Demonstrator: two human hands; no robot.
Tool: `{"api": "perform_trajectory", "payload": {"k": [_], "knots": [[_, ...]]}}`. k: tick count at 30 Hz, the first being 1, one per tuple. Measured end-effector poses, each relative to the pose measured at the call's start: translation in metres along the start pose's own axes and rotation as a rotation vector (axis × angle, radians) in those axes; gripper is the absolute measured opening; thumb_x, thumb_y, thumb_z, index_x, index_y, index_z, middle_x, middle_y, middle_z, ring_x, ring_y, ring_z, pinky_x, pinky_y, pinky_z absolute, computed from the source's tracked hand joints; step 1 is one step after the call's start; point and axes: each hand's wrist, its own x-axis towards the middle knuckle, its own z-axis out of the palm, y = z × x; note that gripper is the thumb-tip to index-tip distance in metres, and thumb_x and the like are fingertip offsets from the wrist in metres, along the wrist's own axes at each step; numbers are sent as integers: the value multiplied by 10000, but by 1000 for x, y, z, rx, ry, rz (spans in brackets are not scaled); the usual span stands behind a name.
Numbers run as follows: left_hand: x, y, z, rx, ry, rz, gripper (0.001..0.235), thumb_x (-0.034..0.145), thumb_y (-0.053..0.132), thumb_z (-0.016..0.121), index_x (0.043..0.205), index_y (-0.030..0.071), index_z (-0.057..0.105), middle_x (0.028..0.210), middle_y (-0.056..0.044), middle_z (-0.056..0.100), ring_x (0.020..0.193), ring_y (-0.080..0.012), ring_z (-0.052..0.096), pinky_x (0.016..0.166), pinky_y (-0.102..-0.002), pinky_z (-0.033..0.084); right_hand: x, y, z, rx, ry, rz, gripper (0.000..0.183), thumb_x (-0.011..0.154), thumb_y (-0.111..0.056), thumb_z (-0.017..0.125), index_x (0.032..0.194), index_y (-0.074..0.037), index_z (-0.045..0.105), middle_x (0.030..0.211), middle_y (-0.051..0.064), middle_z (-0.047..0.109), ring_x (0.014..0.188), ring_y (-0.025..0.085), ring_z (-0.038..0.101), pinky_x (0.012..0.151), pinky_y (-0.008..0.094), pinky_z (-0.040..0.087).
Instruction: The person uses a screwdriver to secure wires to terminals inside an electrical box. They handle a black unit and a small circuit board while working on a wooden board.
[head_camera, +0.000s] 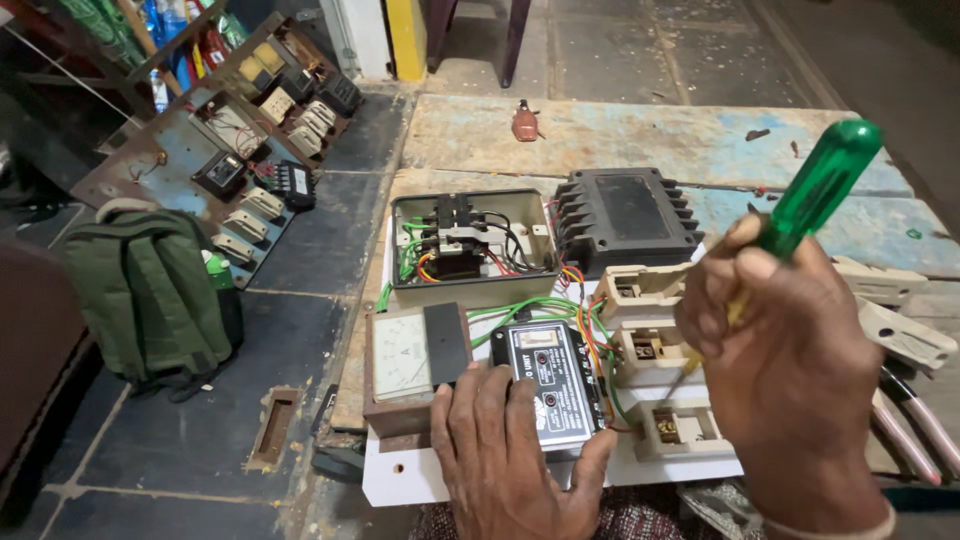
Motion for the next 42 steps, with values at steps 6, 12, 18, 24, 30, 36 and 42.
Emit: {"api": "perform_trajectory", "payload": {"k": [6,12,18,24,30,36,42], "knots": [[-2,-10,1,-13,0,12,780,826,625,747,1193,-48,610,1254,-218,573,1323,-430,477,1137,-649,272,37,14,35,249,4,-39,493,982,-565,627,838,-110,506,728,24,461,641,142,443,565,310,371],[-5,-18,4,-36,38,19,772,843,644,730,1179,-44,634,1261,-219,589,1339,-425,479,1139,-646,286,54,49,63,496,37,78,671,958,-727,593,772,-96,458,695,24,409,613,158,385,553,326,318],[-8,-26,7,-33,55,33,765,869,666,710,1166,-36,646,1262,-210,595,1334,-415,489,1136,-643,298,51,67,72,398,11,44,708,910,-775,530,721,-101,428,697,49,425,627,173,400,542,321,301],[-9,-30,7,-56,51,35,741,886,639,706,1169,-44,649,1262,-219,604,1343,-415,489,1143,-644,290,49,73,75,393,-1,30,759,941,-791,450,670,-84,401,661,60,410,556,160,369,520,315,279],[-9,-30,9,-81,44,8,710,872,607,733,1156,-39,658,1276,-220,619,1355,-406,496,1154,-638,280,44,73,74,287,-222,-46,832,966,-825,357,602,-77,376,542,56,342,503,166,282,445,308,227],[-9,-31,8,-84,46,0,710,867,612,741,1147,-36,663,1278,-221,617,1360,-395,491,1160,-630,275,43,76,78,236,-354,-20,845,928,-841,313,628,-60,432,511,26,347,479,147,284,420,297,233],[-8,-30,8,-82,41,-3,708,871,619,730,1139,-33,667,1267,-218,615,1357,-394,481,1154,-631,269,39,43,105,-46,-283,-126,667,997,-672,394,704,-83,507,574,60,441,503,206,402,530,381,354]]}}
